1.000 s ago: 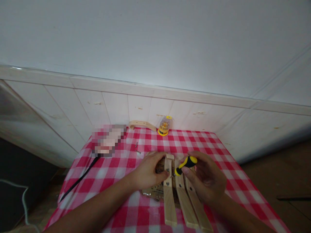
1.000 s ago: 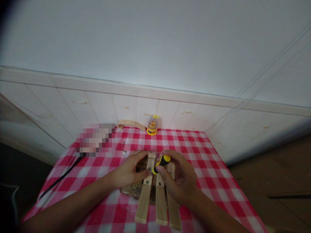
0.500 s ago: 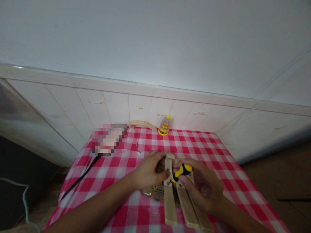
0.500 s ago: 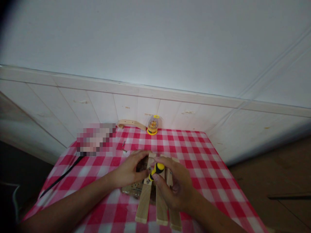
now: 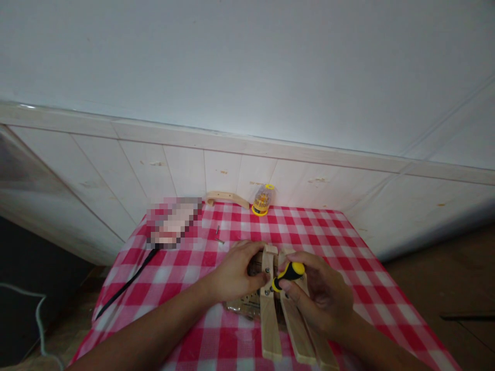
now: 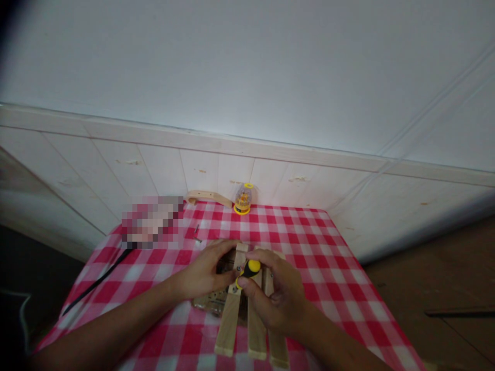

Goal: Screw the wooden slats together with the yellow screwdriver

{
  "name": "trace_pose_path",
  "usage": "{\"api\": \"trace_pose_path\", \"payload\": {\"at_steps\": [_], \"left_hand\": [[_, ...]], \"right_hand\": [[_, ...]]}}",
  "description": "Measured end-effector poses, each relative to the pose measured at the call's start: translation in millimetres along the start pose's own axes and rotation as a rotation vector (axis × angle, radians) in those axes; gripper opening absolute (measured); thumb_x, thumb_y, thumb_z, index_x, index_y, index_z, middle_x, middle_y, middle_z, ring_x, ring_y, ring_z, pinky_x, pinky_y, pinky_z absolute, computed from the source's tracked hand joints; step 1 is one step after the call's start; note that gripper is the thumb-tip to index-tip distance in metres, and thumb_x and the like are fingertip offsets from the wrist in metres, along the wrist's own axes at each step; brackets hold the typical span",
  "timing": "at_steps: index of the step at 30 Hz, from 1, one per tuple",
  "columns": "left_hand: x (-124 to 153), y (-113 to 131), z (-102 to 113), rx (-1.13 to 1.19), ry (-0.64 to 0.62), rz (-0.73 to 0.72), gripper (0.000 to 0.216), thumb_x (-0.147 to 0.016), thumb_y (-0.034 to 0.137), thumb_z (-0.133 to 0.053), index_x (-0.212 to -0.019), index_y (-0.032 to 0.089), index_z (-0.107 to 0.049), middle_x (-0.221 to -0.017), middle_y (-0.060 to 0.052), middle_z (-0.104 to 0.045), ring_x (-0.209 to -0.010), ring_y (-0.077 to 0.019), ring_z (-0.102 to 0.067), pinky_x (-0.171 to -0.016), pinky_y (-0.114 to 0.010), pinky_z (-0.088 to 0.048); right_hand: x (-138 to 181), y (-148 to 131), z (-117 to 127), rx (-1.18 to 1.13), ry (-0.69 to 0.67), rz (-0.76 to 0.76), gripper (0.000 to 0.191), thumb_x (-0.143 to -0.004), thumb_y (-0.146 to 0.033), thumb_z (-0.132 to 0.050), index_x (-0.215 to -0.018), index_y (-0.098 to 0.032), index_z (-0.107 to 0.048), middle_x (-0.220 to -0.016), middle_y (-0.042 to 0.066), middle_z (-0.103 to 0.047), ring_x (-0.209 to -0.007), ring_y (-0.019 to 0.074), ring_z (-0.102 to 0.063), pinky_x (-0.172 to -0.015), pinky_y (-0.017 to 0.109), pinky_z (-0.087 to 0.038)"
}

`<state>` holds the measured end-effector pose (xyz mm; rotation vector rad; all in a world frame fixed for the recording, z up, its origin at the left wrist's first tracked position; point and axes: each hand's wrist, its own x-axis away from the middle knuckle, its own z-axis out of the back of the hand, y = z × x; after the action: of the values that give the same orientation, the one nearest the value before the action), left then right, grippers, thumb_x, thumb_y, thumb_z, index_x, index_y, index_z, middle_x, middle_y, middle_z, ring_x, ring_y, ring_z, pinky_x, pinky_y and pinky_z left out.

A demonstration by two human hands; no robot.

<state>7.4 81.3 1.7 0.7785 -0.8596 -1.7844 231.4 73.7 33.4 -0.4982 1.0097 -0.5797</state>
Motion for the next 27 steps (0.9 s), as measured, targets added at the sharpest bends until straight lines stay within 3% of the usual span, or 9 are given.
{"api": "trace_pose_path", "payload": {"at_steps": [13,27], "left_hand": [[0.3,-0.1,0.7,0.025,-0.003,0.006,0.058,-0.080,0.031,-0.078,-0.136,0.019,-0.069,-0.130,-0.013,-0.077,-0.121,-0.0349,-0.070,-0.108,-0.052,-0.052],[0.1,-2.9,-1.0,0.012,0.004,-0.027,0.054,-0.081,0.031,-0.077,-0.133,0.016,-0.070,-0.129,-0.015,-0.077,-0.121,-0.0364,-0.069,-0.107,-0.052,-0.051]], "right_hand": [[-4.6,-1.9,-4.6,0.008,0.077,-0.003,0.035,-0.094,-0.021,-0.081,-0.125,-0.029,-0.067,-0.095,0.004,-0.078,-0.077,0.0217,-0.078,-0.069,0.034,-0.067],[-6.4,-3.8,-6.9,-0.014,0.106,-0.033,0.042,-0.089,-0.016,-0.083,-0.125,-0.029,-0.066,-0.101,0.004,-0.078,-0.081,0.0213,-0.078,-0.073,0.032,-0.068]]}}
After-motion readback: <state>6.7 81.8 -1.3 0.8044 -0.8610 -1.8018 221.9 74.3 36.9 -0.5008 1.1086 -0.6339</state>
